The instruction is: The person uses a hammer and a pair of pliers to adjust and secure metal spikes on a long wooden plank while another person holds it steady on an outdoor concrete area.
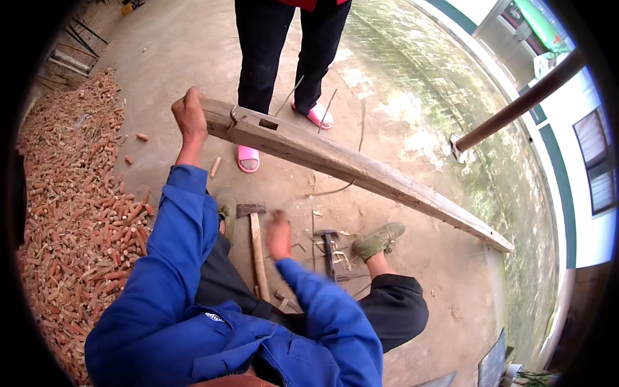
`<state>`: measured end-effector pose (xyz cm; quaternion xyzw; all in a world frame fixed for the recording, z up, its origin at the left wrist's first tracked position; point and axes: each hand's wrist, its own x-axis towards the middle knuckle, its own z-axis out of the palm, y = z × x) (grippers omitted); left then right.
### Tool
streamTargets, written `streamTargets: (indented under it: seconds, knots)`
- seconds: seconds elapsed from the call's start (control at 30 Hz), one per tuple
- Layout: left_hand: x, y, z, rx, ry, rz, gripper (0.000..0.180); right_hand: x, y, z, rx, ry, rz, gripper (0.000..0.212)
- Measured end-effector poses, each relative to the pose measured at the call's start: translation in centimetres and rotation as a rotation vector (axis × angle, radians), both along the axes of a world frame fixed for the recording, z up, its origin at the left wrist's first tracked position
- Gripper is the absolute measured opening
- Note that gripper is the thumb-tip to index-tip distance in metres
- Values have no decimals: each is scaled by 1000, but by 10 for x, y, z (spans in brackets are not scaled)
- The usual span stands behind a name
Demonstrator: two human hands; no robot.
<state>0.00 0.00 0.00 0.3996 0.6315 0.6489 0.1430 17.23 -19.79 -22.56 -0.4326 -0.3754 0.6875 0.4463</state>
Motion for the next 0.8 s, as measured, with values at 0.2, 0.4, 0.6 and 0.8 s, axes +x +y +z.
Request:
streamTargets:
  seconds: [0.2, 0.4, 0.6, 0.8]
  knots:
    - [-4, 33, 4, 111, -23, 29, 39, 166, 33, 284, -419, 184, 33, 24]
    - [27, 24, -1, 103, -67, 3, 38, 354, 17, 170, -62, -1035, -269, 21]
    - [57, 28, 15, 121, -143, -58, 40, 267, 40, -136, 772, -1670, 349, 8]
    - [8, 27, -14, 66, -115, 37, 45, 62, 40, 207, -220, -132, 210, 32]
